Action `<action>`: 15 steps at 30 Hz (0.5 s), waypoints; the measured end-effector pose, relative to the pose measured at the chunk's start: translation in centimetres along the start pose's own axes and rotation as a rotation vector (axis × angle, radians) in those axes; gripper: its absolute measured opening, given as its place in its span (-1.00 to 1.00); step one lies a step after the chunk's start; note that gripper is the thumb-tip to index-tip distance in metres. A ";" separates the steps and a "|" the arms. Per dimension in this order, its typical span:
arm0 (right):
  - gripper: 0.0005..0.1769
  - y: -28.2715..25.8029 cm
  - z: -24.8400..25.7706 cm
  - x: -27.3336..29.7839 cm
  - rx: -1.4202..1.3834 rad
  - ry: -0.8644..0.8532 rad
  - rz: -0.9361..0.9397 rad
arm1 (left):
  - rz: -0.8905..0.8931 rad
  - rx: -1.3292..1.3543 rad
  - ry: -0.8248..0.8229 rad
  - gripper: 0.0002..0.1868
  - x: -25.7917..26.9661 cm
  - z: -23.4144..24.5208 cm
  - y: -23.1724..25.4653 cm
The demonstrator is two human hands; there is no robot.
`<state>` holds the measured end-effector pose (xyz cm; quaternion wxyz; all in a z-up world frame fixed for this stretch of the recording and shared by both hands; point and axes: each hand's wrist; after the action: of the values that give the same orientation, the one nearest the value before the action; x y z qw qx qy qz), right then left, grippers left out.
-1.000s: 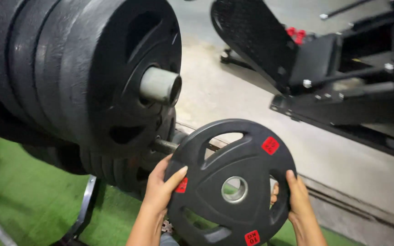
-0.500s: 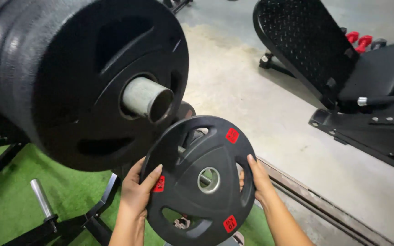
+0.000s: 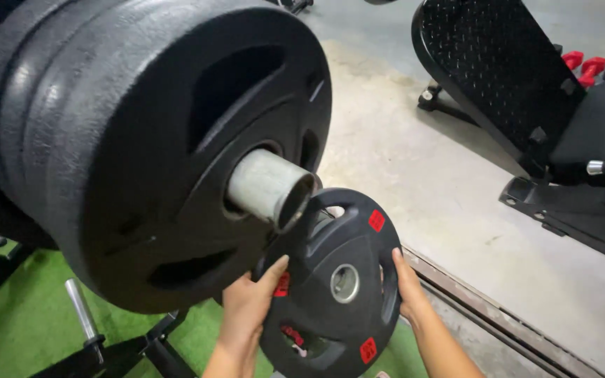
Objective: Wipe down a weight machine with a spray bottle and cloth, then move a 10kg weight plate to a rack.
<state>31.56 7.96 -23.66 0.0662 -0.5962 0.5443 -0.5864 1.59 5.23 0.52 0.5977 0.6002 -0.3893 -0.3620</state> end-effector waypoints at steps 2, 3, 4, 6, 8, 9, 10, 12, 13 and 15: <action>-0.36 -0.6 -0.6 0.0 -0.046 -0.003 -0.001 | 0.013 -0.001 -0.011 -0.47 -0.2 -0.7 -0.2; -0.29 0.0 -0.3 -0.8 -0.021 0.037 -0.022 | -0.025 -0.034 -0.004 -0.45 -0.3 -0.8 -0.5; -0.22 0.5 0.0 -1.8 0.004 0.077 -0.044 | -0.064 -0.067 0.004 -0.42 -0.6 -1.0 -0.9; -0.20 0.6 -0.5 -2.1 0.039 0.089 -0.036 | -0.144 -0.143 0.016 -0.39 -1.3 -1.7 -1.5; -0.18 1.4 -1.2 -2.7 0.082 0.094 -0.040 | -0.218 -0.225 0.041 -0.36 -1.4 -1.5 -1.8; -0.13 2.3 -1.1 -3.3 0.040 0.082 -0.050 | -0.223 -0.295 0.039 -0.37 -1.1 -1.3 -2.2; -0.08 3.2 -0.9 -3.9 -0.002 0.071 -0.060 | -0.228 -0.366 0.036 -0.38 -0.8 -1.2 -2.5; -0.06 4.0 -1.9 -5.1 -0.051 0.066 -0.067 | -0.143 -0.446 0.005 -0.42 -1.3 -2.4 0.3; -0.04 4.9 -1.8 -5.0 -0.088 0.072 -0.092 | -0.035 -0.536 -0.027 -0.46 -0.7 -2.7 1.7; -0.02 5.8 -3.2 -4.9 -0.146 0.043 -0.097 | -0.029 -0.606 -0.024 -0.45 0.0 -3.1 2.3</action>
<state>27.19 10.98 -29.91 -0.0177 -0.6125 0.5572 -0.5604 4.29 6.66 2.88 0.7397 0.3957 -0.2619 -0.4771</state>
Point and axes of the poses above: each hand's wrist, its own x-axis away from the middle knuckle, its own z-axis out of the back of the hand, y = z × x, and after that the axes turned 15 degrees about y, right-handed
